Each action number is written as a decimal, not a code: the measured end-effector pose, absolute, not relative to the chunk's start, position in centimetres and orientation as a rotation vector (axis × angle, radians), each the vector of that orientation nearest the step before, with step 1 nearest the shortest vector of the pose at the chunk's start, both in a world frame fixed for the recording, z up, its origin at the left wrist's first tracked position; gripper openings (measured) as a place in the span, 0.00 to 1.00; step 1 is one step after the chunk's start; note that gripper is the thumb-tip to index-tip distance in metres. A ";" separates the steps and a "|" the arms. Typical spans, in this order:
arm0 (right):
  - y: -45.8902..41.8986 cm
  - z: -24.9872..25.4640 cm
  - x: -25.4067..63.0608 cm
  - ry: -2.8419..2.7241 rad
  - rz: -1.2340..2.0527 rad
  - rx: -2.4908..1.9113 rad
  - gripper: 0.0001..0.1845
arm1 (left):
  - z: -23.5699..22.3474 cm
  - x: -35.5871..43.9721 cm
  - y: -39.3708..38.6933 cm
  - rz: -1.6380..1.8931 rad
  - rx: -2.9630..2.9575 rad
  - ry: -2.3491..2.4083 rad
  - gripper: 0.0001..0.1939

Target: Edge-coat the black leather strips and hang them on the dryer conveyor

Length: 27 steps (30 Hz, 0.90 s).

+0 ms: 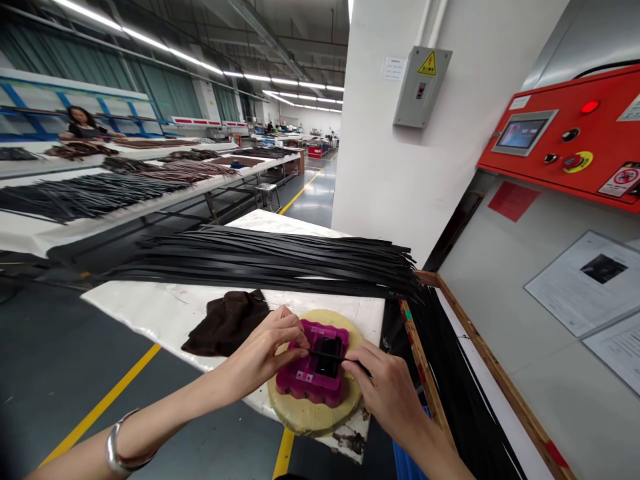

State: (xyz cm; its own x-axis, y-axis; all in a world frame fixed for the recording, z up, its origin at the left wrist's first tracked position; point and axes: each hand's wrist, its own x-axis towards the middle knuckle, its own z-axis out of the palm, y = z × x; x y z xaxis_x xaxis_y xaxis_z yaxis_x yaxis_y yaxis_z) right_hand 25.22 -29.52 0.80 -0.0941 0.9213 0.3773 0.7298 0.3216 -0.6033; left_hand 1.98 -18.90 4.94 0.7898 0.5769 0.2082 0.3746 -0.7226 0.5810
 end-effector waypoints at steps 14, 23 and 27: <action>-30.1 0.8 26.1 -1.835 0.366 -1.469 0.08 | 5.6 2.7 -19.5 0.518 2.479 0.709 0.08; -29.4 -0.2 25.3 -1.863 0.301 -1.417 0.08 | 5.4 2.0 -19.3 0.498 2.508 0.763 0.06; -29.9 0.0 25.9 -1.891 0.260 -1.452 0.10 | 5.3 2.6 -19.5 0.507 2.521 0.720 0.09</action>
State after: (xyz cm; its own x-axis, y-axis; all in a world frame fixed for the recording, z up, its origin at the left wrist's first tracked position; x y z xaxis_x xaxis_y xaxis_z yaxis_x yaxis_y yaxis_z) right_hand 25.87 -29.95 -0.02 -0.0996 0.9023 0.4195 0.7556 0.3430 -0.5581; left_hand 2.55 -19.53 5.35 0.7942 0.5678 0.2165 0.3953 -0.7533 0.5257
